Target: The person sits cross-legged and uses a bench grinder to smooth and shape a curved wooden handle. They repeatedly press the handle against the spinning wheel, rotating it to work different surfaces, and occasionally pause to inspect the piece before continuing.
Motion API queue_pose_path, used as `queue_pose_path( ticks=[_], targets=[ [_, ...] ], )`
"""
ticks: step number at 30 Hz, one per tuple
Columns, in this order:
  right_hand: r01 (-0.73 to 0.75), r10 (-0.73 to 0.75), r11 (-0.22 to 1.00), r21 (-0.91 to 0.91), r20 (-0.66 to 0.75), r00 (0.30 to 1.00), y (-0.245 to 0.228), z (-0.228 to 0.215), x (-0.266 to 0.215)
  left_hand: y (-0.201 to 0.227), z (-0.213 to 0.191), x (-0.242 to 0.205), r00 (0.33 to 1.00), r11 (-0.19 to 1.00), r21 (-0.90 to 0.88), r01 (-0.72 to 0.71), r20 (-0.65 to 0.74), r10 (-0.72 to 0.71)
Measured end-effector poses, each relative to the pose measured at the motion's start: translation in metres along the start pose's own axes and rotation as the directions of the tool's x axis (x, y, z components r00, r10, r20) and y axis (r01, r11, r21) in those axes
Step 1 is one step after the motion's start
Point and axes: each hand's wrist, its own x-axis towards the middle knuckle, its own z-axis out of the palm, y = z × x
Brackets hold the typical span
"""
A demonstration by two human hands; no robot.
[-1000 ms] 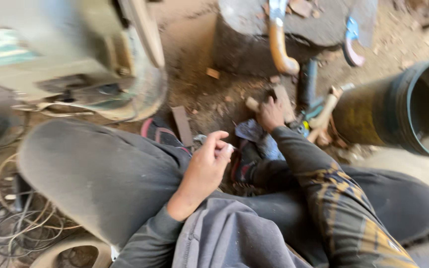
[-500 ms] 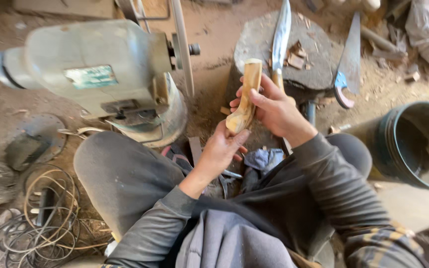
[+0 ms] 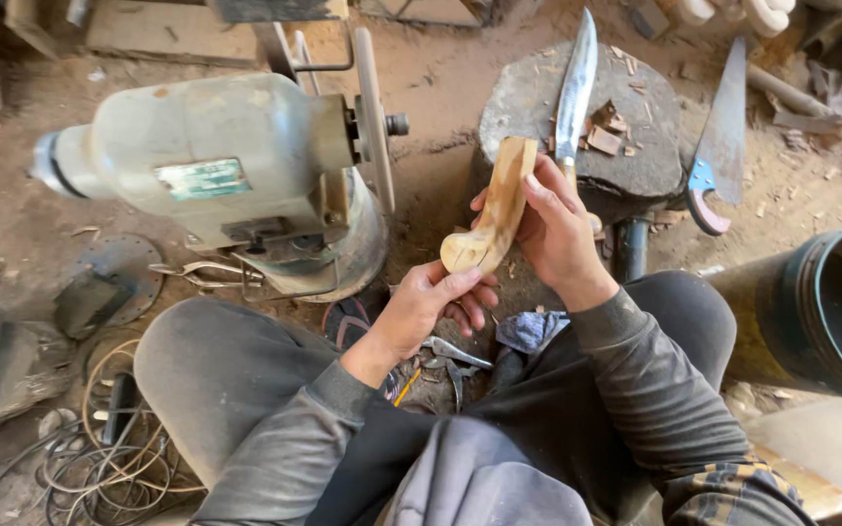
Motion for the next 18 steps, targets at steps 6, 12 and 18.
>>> queue_pose_path(
  ticks=[6,12,18],
  targets=[
    [-0.013,0.016,0.998,0.058,-0.053,0.998,-0.007,0.004,0.0,-0.008,-0.005,0.007,0.995,0.992,-0.117,0.055,0.091,-0.044],
    [-0.018,0.024,0.994,0.105,-0.051,0.998,0.004,0.002,0.002,-0.017,-0.002,0.003,0.978,0.922,-0.374,0.097,0.21,-0.018],
    [0.063,-0.052,0.988,0.142,-0.083,0.995,0.025,-0.006,0.012,-0.018,0.008,0.01,0.99,0.906,-0.413,0.094,0.131,-0.043]
  ],
)
